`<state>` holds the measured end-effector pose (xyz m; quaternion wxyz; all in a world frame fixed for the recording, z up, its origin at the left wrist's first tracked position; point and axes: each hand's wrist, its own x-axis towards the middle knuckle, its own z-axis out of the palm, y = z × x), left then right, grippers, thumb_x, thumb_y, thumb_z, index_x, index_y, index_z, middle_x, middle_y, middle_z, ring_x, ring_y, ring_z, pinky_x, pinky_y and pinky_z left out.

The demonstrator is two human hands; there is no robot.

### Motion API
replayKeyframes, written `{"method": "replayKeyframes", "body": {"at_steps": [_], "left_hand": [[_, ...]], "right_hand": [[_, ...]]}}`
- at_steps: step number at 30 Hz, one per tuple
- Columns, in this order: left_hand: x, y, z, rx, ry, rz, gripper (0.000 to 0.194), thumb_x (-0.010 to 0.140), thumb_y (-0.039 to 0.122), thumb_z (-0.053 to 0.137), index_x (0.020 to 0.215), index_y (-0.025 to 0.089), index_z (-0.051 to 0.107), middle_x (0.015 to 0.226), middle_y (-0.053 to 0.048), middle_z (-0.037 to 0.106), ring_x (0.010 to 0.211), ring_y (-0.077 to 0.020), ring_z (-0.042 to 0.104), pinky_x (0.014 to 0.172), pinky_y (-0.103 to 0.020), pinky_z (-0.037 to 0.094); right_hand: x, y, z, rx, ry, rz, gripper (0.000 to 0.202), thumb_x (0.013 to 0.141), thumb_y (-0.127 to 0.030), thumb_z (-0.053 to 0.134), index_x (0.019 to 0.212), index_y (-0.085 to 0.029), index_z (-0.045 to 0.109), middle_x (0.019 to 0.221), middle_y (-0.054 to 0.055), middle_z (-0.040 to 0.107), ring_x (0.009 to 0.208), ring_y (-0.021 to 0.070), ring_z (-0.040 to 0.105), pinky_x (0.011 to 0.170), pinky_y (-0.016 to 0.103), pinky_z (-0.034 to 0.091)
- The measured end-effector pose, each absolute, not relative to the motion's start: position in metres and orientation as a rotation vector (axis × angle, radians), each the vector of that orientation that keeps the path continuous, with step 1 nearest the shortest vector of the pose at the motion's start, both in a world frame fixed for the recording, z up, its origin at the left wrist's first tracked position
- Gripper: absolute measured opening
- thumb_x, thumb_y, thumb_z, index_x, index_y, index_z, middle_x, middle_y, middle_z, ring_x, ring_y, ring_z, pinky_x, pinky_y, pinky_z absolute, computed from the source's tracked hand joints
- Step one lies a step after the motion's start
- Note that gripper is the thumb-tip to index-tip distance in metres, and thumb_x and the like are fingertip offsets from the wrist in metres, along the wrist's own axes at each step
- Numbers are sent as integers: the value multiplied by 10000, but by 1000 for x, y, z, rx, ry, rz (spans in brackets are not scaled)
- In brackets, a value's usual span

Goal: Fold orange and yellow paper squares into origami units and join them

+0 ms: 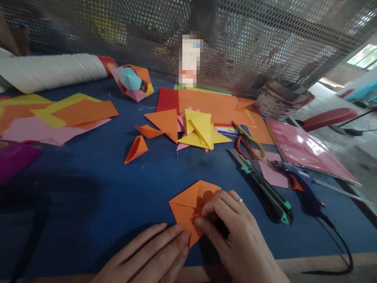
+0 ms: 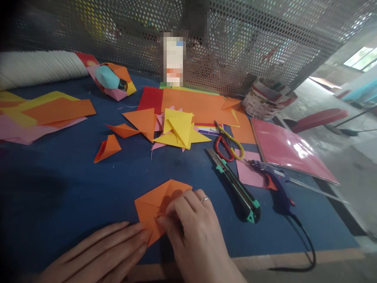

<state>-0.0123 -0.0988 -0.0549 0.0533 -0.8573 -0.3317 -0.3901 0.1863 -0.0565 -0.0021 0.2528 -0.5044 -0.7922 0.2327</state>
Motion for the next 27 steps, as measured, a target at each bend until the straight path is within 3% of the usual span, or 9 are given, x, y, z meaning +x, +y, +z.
{"method": "replayKeyframes", "body": {"at_steps": [4, 12, 18, 27], "left_hand": [[-13, -100, -59, -2615, -1029, -1170, 298, 942, 99, 404, 1026, 153, 685, 1149, 23, 686, 1148, -132, 581, 1107, -296, 360], [-10, -102, -59, -2576, -1088, -1184, 320, 944, 106, 383, 998, 178, 690, 1137, 30, 689, 1133, -124, 589, 1081, -283, 382], [-5, -100, -58, -2553, -1076, -1073, 362, 952, 116, 359, 1117, 216, 666, 1022, 13, 704, 1072, -151, 607, 1107, -342, 324], [0, -96, -55, -2575, -1077, -1096, 354, 959, 122, 351, 1032, 204, 688, 1058, 43, 708, 1044, -125, 608, 1122, -327, 313]], "right_hand": [[186, -57, -1, -1387, -2165, 617, 161, 841, -102, 606, 736, -205, 542, 768, -10, 594, 742, 173, 496, 691, 307, 380], [186, -58, -3, -1382, -2195, 567, 165, 838, -103, 604, 737, -209, 527, 769, -6, 595, 743, 179, 498, 709, 319, 390], [187, -58, -4, -1386, -2195, 578, 157, 835, -94, 602, 749, -206, 532, 795, 1, 595, 754, 183, 494, 702, 318, 382], [189, -56, -5, -1355, -2167, 538, 157, 806, -99, 631, 750, -204, 528, 780, -8, 589, 730, 168, 490, 680, 306, 382]]}}
